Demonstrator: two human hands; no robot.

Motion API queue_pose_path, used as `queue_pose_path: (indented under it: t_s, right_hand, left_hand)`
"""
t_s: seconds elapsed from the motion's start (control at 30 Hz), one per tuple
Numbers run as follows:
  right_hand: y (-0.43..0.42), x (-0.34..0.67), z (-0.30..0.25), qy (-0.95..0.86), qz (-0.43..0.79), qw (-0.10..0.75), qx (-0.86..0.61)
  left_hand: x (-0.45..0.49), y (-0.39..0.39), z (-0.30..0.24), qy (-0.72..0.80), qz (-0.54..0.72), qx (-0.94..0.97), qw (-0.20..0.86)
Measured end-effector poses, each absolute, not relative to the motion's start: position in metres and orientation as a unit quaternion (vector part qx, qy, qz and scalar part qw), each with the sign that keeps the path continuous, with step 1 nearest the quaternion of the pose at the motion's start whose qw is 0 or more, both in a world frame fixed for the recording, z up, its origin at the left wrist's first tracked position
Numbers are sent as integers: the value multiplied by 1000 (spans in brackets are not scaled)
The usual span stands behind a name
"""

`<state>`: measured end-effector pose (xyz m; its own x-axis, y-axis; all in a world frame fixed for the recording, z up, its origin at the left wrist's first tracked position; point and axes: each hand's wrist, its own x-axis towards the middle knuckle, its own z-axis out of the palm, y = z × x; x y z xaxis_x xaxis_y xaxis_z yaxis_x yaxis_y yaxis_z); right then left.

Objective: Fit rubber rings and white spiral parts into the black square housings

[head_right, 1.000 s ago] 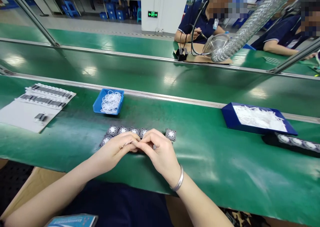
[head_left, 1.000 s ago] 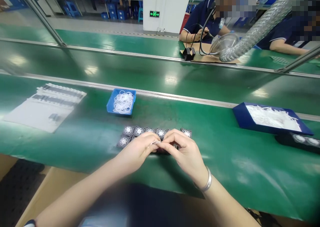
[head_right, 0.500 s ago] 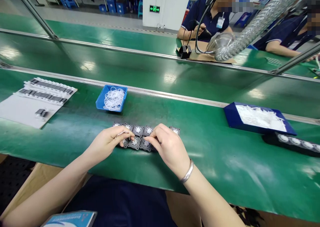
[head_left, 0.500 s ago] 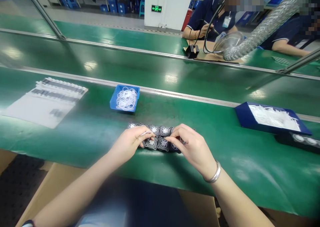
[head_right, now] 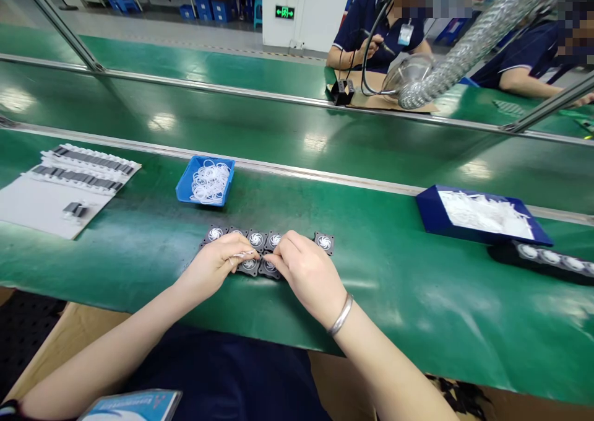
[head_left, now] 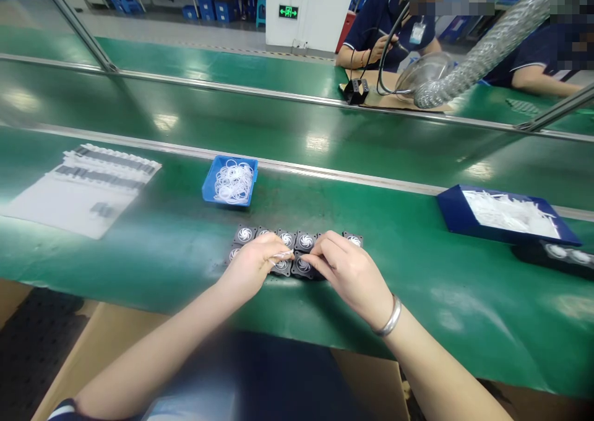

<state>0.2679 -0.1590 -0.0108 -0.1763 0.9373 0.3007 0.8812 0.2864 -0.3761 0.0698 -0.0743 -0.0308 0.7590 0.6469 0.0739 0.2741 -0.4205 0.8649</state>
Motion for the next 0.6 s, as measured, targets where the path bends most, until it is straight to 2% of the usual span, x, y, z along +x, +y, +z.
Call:
queue_pose_path:
  t_s: [0.6]
  right_hand:
    - [-158, 267, -14, -767, 59, 228, -598]
  left_hand:
    - [69, -74, -36, 312, 238, 796, 460]
